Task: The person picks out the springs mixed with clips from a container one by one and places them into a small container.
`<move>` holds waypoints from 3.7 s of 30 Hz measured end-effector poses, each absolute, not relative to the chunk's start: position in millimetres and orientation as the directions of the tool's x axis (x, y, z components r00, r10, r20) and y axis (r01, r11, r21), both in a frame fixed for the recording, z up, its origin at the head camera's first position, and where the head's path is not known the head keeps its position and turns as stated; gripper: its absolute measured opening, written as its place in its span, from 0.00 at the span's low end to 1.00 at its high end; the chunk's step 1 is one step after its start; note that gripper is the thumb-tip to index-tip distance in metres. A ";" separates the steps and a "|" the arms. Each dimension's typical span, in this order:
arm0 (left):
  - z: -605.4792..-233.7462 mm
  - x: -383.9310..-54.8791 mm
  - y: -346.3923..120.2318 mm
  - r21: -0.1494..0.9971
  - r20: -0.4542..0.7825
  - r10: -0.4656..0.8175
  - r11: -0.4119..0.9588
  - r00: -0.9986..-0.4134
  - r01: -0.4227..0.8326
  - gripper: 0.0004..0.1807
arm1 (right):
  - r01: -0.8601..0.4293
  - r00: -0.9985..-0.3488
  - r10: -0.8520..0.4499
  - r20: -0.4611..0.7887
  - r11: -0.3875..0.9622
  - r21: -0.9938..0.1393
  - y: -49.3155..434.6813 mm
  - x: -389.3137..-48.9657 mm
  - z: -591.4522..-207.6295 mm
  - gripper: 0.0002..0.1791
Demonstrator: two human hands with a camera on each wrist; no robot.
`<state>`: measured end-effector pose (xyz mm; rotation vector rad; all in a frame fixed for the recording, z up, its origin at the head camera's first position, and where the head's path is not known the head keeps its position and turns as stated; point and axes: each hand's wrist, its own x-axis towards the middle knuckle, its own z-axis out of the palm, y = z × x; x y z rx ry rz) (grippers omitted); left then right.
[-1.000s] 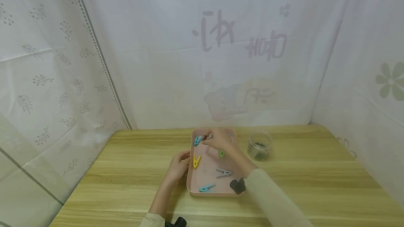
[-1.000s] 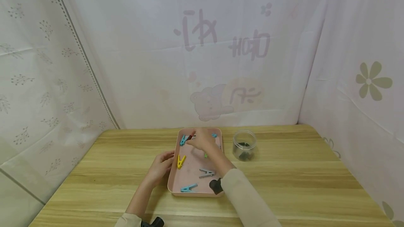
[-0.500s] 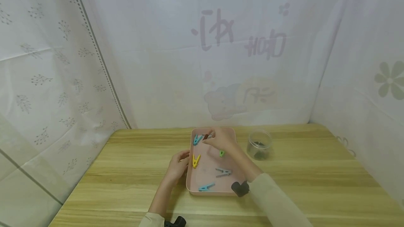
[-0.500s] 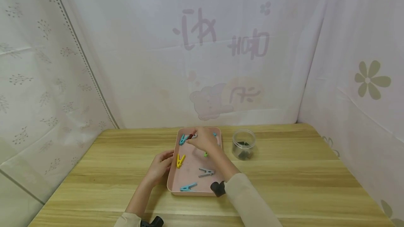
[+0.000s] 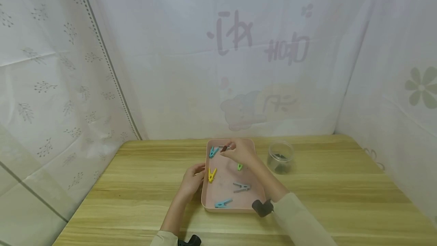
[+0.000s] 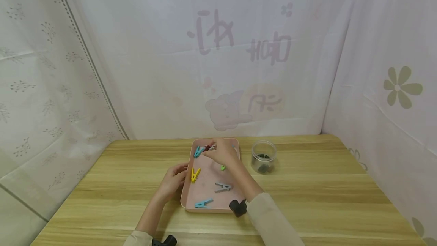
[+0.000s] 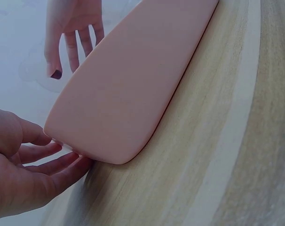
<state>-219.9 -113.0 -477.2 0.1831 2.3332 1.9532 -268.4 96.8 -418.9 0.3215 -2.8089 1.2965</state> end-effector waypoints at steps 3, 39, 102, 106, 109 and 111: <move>-476.3 -219.2 -112.7 0.986 -0.003 0.152 0.167 -0.988 0.023 0.22 | -0.185 -0.981 -0.156 0.111 0.617 -0.765 98.4 -266.0 -418.3 0.16; -476.3 -220.4 -113.1 0.983 -0.013 0.156 0.181 -0.988 0.016 0.23 | -0.209 -0.978 -0.112 0.177 0.537 -0.817 121.3 -249.4 -421.5 0.16; -475.9 -222.3 -114.3 0.980 -0.011 0.153 0.198 -0.988 0.020 0.23 | -0.174 -0.984 -0.060 0.168 0.526 -0.833 156.1 -224.4 -420.3 0.29; -477.4 -224.0 -114.5 0.979 -0.012 0.149 0.201 -0.989 0.019 0.22 | -0.173 -0.984 -0.064 0.164 0.522 -0.835 158.6 -224.7 -419.2 0.30; -477.9 -225.1 -114.9 0.980 -0.013 0.151 0.199 -0.988 0.017 0.22 | -0.173 -0.985 -0.071 0.159 0.510 -0.843 160.3 -224.5 -418.1 0.29; -477.9 -225.6 -115.3 0.980 -0.013 0.152 0.198 -0.988 0.018 0.23 | -0.173 -0.985 -0.071 0.159 0.512 -0.841 161.2 -224.7 -417.2 0.29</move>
